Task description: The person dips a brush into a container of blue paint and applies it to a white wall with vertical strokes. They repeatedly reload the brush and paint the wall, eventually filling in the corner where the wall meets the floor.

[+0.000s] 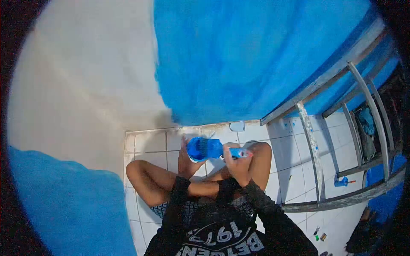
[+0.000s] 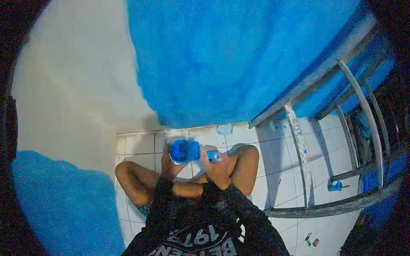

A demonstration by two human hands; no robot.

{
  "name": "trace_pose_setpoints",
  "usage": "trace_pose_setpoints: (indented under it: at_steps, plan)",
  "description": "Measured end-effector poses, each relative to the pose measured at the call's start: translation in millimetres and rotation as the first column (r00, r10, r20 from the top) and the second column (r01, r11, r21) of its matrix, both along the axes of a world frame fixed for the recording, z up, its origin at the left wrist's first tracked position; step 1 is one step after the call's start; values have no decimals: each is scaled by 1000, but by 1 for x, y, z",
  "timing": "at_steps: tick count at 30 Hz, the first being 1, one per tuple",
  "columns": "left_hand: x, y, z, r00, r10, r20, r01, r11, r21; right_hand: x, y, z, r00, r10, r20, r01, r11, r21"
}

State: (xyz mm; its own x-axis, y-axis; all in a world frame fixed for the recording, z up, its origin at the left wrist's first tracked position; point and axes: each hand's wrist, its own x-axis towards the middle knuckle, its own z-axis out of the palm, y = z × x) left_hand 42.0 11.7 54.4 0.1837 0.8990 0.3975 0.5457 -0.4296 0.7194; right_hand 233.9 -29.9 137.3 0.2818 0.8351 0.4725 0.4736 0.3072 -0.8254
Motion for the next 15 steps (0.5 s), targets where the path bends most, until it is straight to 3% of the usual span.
trace_pose_setpoints:
  at_steps: [2, 3, 4, 6, 7, 8, 9, 10, 12, 13, 14, 15]
  plan:
    - [0, 0, -25, 996, 31, 83, -24, 996, -90, -7, -3, -5, 973, 167, -158, -183, 979, -90]
    - [3, -3, -15, 984, 39, 174, -22, 995, -96, -4, -2, -4, 981, 193, 11, -190, 973, -128]
    - [4, -3, -20, 983, 38, 178, -22, 996, -91, -3, -2, -9, 981, 193, 16, -189, 974, -124]
    - [3, 0, -25, 994, 15, 111, -1, 993, -122, -6, -2, -17, 974, 228, 3, -228, 973, 37]
    - [1, 1, -21, 993, 17, 114, -4, 993, -116, -5, -5, -9, 959, 276, -67, -277, 961, -3]
    - [0, 0, -17, 1000, 14, -14, -14, 999, -47, -3, -4, -11, 959, 277, -62, -277, 961, -1]
    - [1, 0, -12, 990, 14, -140, -11, 1000, 22, -2, -6, -12, 970, 241, 27, -238, 968, -78]
    - [2, 2, -17, 991, 8, -133, -5, 1000, 26, -1, -7, -12, 971, 206, 119, -188, 971, -149]
    - [2, 5, -29, 1000, 22, -2, -22, 999, 25, 2, -6, -18, 973, 207, 106, -195, 974, -116]
    - [6, -4, -11, 969, 78, 233, -45, 988, -146, 5, -2, -28, 946, 231, 226, -233, 972, -18]
    - [5, -4, -12, 971, 75, 229, -42, 988, -146, 7, 0, -37, 909, 238, 343, -279, 957, 75]
    - [4, -2, -12, 969, 57, 239, -19, 988, -156, 5, -1, -33, 911, 234, 340, -276, 958, 79]
